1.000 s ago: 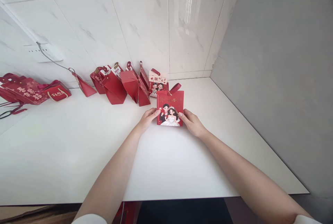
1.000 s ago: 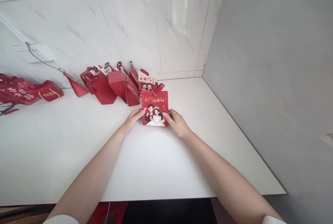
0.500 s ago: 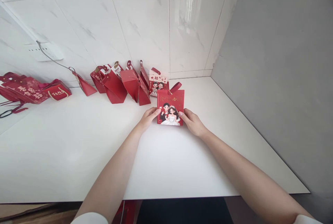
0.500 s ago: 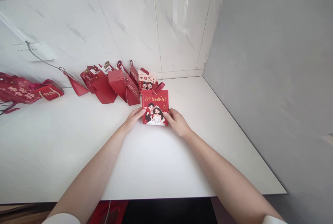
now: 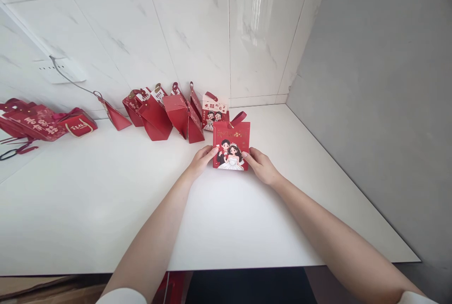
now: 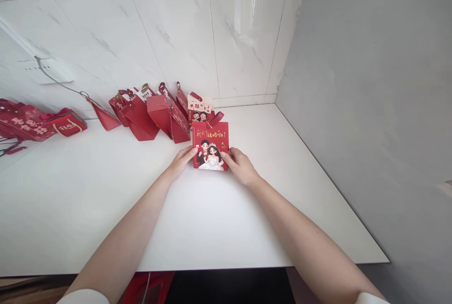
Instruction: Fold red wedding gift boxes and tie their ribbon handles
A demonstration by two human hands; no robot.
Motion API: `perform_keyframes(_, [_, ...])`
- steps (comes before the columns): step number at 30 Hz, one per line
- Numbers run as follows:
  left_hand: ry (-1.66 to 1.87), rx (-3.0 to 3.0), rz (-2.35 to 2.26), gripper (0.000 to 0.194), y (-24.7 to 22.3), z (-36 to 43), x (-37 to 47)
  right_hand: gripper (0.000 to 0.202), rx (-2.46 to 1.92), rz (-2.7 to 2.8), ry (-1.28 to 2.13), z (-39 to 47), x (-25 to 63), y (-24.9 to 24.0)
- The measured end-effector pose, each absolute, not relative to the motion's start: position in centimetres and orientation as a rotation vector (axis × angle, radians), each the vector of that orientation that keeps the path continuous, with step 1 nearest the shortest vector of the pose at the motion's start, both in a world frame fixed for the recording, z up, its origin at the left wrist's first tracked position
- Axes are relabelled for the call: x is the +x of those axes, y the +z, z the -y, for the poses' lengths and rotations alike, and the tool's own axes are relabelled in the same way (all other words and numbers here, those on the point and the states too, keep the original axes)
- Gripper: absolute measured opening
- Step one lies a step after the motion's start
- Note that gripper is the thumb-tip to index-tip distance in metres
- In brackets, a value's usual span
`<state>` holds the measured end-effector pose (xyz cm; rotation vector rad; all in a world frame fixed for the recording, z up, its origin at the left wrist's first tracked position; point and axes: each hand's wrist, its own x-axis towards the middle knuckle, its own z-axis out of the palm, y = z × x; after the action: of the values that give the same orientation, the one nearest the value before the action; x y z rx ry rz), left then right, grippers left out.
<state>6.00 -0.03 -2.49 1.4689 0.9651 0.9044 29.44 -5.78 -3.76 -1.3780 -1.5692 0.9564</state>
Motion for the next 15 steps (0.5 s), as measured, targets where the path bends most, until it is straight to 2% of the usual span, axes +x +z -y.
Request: perform_keyframes(15, [0.902, 1.498, -0.981, 0.049, -2.46, 0.17, 6.09, 0.045, -1.395, 1.591, 0.935, 5.92, 29.45, -3.40])
